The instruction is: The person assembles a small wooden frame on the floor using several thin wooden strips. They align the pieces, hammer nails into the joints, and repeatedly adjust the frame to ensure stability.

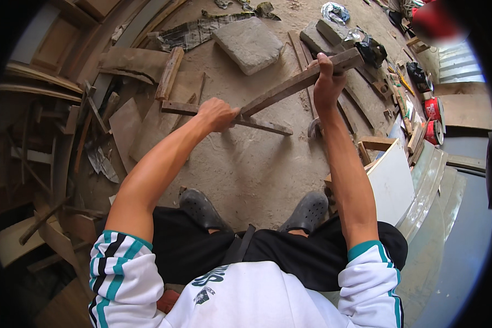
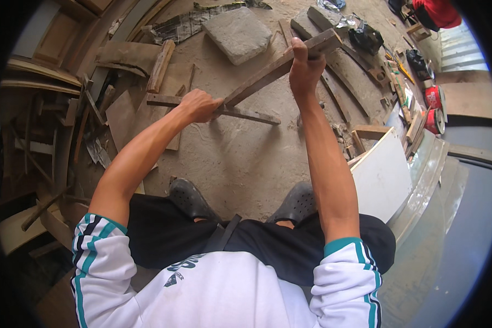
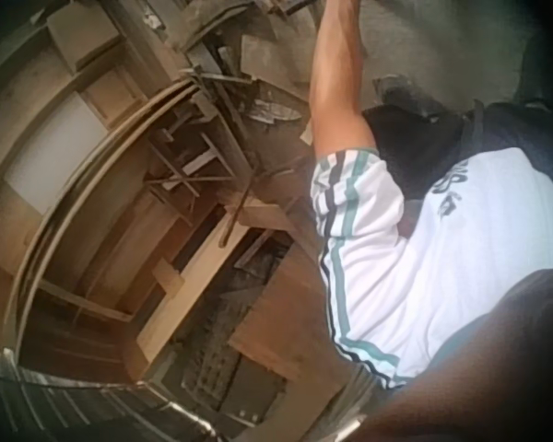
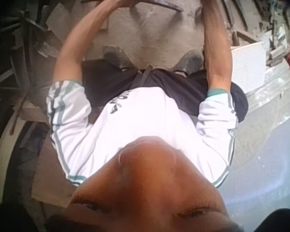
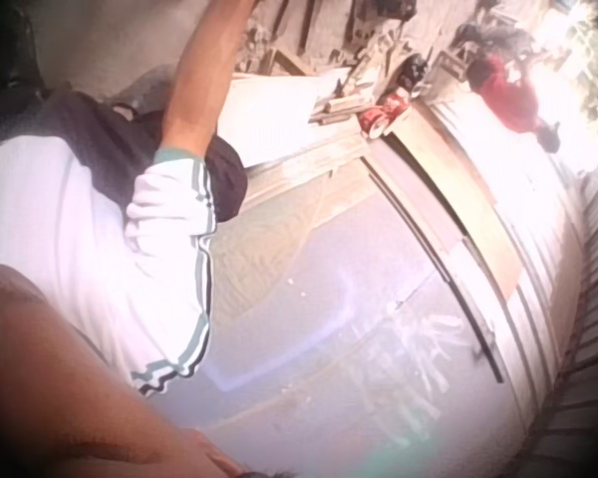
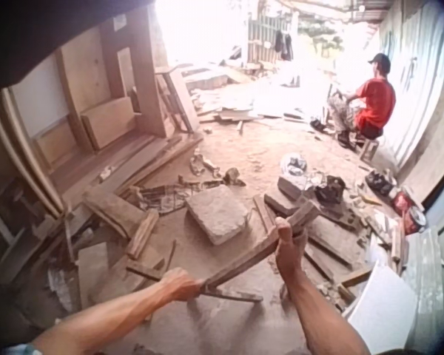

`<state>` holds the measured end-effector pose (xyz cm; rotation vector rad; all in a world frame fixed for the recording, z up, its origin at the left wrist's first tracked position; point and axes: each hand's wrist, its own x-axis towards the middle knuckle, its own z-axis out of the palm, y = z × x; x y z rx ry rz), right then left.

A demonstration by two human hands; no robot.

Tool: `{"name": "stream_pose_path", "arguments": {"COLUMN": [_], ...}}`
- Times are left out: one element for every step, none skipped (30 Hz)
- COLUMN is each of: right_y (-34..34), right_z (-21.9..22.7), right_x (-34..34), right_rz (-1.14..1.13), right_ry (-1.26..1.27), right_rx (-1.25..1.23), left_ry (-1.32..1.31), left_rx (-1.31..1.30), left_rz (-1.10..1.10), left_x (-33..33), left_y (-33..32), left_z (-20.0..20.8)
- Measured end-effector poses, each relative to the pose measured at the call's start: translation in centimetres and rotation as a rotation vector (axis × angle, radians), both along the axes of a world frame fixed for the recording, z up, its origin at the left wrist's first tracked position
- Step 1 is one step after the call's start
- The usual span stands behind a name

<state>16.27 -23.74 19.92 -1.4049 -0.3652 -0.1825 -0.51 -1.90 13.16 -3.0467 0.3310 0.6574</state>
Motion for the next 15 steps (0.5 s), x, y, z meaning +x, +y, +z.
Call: {"name": "stream_pose_path", "arguments": {"right_y": [-0.1, -0.2, -0.2, -0.2, -0.3, -0.2, -0.2, -0.3, -0.2, -0.2, -0.1, -0.2, -0.3, -0.4, -0.7], "right_z": [-0.1, -0.2, -0.3, -0.3, -0.3, -0.2, 0.0, 0.1, 0.2, 0.3, 0.4, 0.5, 0.4, 0.4, 0.3], "right_x": [0.0, 0.0, 0.1, 0.2, 0.3, 0.2, 0.0, -0.3, -0.5, -0.7, -0.9, -0.8, -0.7, -0.7, -0.5], "right_rz": [0.0, 0.0, -0.008, -0.017, -0.026, -0.015, -0.005, 0.004, 0.005, 0.006, 0.007, 0.008, 0.01, 0.011, 0.02], "right_ry": [0.004, 0.007, 0.007, 0.007, 0.006, 0.02, 0.034, 0.048, 0.053, 0.058, 0.063, 0.074, 0.085, 0.096, 0.104], "right_rx": [0.009, 0.018, 0.032, 0.046, 0.061, 0.055, 0.049, 0.044, 0.033, 0.022, 0.011, 0.016, 0.02, 0.025, -0.011], "left_ry": [-0.003, -0.005, -0.015, -0.025, -0.035, -0.028, -0.021, -0.015, -0.023, -0.031, -0.039, -0.039, -0.039, -0.038, -0.013], "left_rx": [0.002, 0.004, -0.005, -0.013, -0.021, -0.019, -0.017, -0.015, -0.018, -0.021, -0.024, -0.023, -0.022, -0.021, 0.0], "left_rz": [-0.005, -0.011, -0.013, -0.015, -0.017, -0.01, -0.003, 0.004, -0.003, -0.009, -0.015, -0.008, -0.002, 0.005, 0.021], "left_x": [0.0, 0.0, 0.0, 0.0, 0.0, 0.0, 0.0, -0.1, -0.2, -0.3, -0.5, -0.5, -0.4, -0.4, -0.2], "left_y": [-0.1, -0.1, 0.0, 0.0, 0.1, 0.1, 0.0, 0.0, 0.1, 0.2, 0.4, 0.4, 0.3, 0.3, 0.0], "left_z": [0.0, 0.0, -0.2, -0.4, -0.5, -0.3, -0.2, 0.0, -0.1, -0.2, -0.4, -0.3, -0.2, -0.2, 0.2]}}
